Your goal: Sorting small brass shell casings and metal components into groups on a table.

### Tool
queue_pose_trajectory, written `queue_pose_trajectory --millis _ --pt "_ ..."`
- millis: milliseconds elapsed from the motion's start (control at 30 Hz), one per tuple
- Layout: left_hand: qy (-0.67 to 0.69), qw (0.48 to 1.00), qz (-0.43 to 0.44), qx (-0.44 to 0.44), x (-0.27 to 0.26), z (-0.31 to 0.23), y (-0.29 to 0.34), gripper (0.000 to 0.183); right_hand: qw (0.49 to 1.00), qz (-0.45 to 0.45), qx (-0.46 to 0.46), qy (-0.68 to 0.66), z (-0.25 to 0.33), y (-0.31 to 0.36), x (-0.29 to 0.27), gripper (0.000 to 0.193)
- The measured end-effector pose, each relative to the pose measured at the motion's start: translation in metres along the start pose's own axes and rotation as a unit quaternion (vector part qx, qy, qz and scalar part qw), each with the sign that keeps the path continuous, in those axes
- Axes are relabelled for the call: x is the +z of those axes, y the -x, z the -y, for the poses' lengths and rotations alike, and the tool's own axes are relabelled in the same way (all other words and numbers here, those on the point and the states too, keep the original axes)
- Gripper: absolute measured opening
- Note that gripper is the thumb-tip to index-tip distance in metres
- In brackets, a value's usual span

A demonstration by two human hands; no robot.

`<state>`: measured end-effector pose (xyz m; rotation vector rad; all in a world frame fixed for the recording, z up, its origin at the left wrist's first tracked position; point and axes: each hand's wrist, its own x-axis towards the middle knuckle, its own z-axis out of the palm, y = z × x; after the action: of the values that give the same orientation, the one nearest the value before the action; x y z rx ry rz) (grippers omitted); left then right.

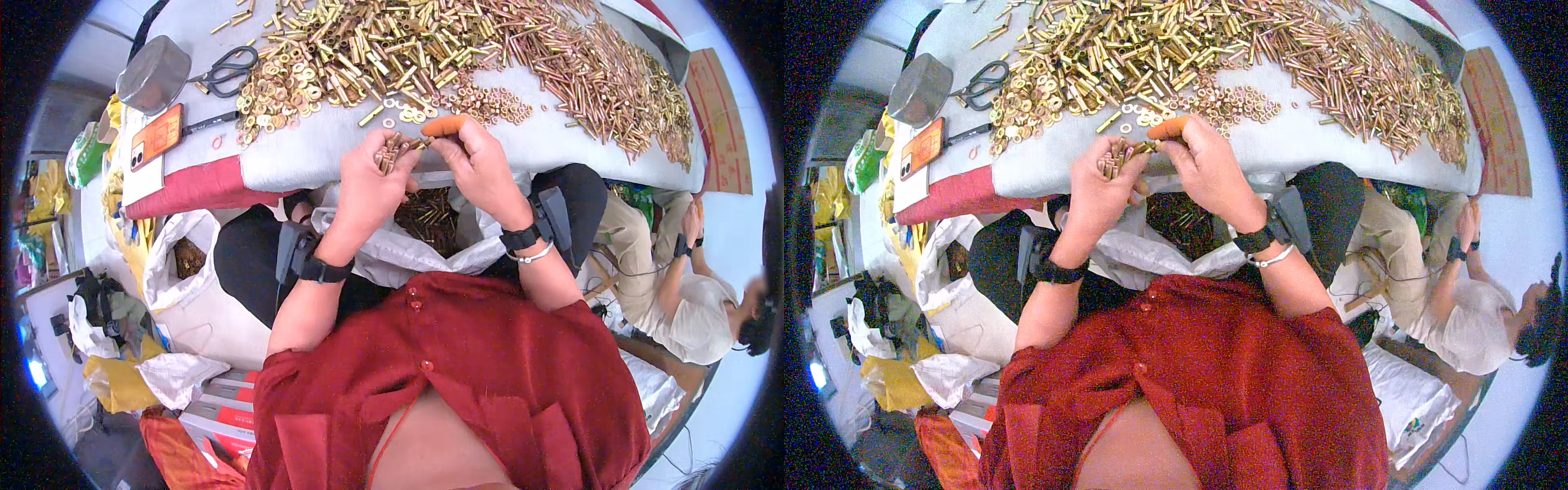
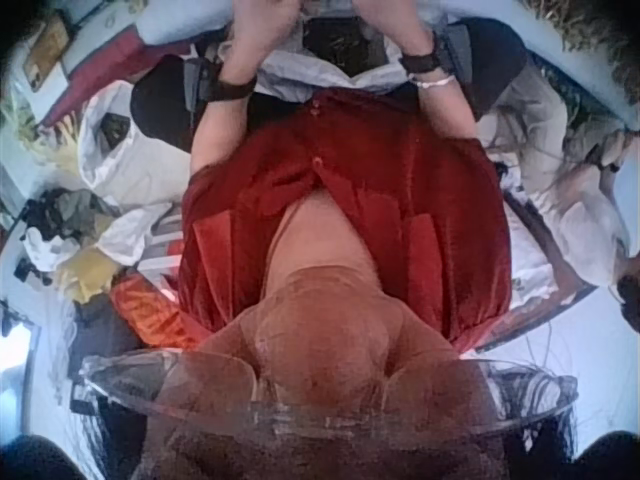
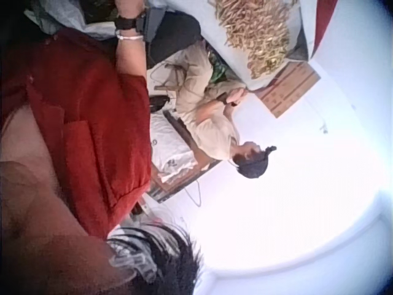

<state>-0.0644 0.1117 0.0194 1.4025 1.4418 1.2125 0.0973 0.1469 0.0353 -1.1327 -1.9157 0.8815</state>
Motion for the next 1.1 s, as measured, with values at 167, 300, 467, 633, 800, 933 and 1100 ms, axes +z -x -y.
queue_pose_trajectory --millis 167,300,467,633,800,933,1100 --pt "0.197 0.965 0.065 -0.159 -0.003 -0.007 0.000 0.015 1.000 0.012 0.015 -0.018 0.001 0.000 -0.002 0.015" --pt "0.099 0.991 0.045 -0.079 0.000 0.004 0.002 0.015 0.999 0.009 -0.020 0.026 -0.003 -0.002 -0.001 0.013" --pt "0.119 0.987 0.050 -0.094 0.000 -0.003 0.003 0.013 0.974 0.053 -0.070 0.207 0.003 -0.009 -0.007 0.020" --pt "0.278 0.943 0.077 -0.168 -0.001 -0.005 0.000 0.012 0.997 0.037 0.074 0.014 0.004 -0.009 0.001 0.052" --pt "0.402 0.895 0.104 -0.163 -0.004 0.000 -0.002 0.016 0.852 0.045 0.146 -0.501 0.004 0.003 0.010 0.084" --pt "0.414 0.880 0.136 -0.189 0.002 -0.001 0.004 0.017 0.861 0.040 0.174 -0.477 -0.012 0.005 0.006 0.082" --pt "0.481 0.844 0.116 -0.210 -0.002 0.005 0.000 0.017 0.880 -0.007 0.163 -0.446 0.007 0.008 0.013 0.071"
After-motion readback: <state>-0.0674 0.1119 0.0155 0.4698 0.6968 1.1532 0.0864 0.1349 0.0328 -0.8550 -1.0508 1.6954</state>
